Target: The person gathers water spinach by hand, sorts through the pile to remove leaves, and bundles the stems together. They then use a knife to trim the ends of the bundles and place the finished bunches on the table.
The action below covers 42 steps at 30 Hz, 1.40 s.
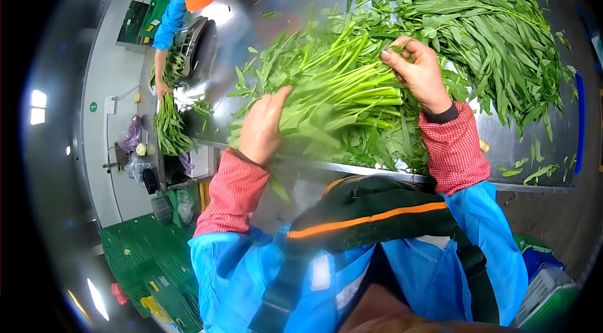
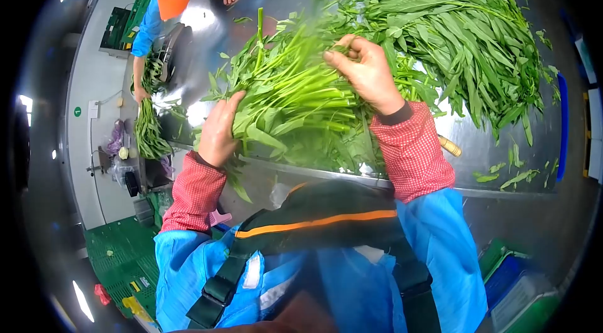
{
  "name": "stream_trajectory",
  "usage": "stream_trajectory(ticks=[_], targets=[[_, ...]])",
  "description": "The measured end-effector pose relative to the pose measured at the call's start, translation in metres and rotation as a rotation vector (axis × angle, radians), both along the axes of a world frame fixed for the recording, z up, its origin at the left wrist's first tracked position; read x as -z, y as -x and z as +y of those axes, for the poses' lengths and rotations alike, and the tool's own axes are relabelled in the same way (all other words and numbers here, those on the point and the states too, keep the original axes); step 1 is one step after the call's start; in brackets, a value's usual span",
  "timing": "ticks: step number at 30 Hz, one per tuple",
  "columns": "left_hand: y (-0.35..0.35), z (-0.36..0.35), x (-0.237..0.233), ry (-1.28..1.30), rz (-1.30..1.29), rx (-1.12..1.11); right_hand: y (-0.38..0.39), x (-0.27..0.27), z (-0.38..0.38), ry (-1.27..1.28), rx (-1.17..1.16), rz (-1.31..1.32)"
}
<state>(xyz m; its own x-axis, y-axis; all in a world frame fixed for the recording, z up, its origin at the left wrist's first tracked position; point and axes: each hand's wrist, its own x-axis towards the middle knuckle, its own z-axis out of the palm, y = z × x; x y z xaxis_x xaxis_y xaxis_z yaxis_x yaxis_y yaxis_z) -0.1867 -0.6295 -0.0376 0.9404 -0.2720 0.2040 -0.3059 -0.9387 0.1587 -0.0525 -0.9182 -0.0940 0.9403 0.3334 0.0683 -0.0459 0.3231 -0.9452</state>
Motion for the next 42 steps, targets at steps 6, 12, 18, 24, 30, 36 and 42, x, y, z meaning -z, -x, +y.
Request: stream_trajectory(ticks=[6, 12, 18, 24, 30, 36, 42], targets=[[0.007, 0.01, 0.001, 0.038, 0.052, -0.083, -0.02, 0.002, -0.028, 0.159, 0.47, -0.025], [0.009, 0.018, 0.01, 0.121, -0.012, -0.228, 0.007, -0.008, -0.03, 0.113, 0.073, 0.183], [0.002, -0.011, 0.008, 0.084, -0.023, -0.214, 0.025, -0.011, 0.047, 0.967, -0.2, -0.194], [0.009, -0.006, 0.012, 0.189, 0.023, -0.189, 0.019, -0.003, -0.01, 0.296, -0.514, -0.197], [0.018, 0.014, 0.017, 0.195, 0.089, -0.311, 0.012, 0.005, -0.077, -0.564, -0.564, 0.15], [0.012, 0.002, 0.016, 0.222, 0.076, -0.333, 0.035, -0.005, -0.003, 0.326, -0.201, 0.046], [0.006, -0.015, 0.019, 0.253, 0.066, -0.315, 0.022, 0.05, 0.032, 0.251, -0.036, 0.026]])
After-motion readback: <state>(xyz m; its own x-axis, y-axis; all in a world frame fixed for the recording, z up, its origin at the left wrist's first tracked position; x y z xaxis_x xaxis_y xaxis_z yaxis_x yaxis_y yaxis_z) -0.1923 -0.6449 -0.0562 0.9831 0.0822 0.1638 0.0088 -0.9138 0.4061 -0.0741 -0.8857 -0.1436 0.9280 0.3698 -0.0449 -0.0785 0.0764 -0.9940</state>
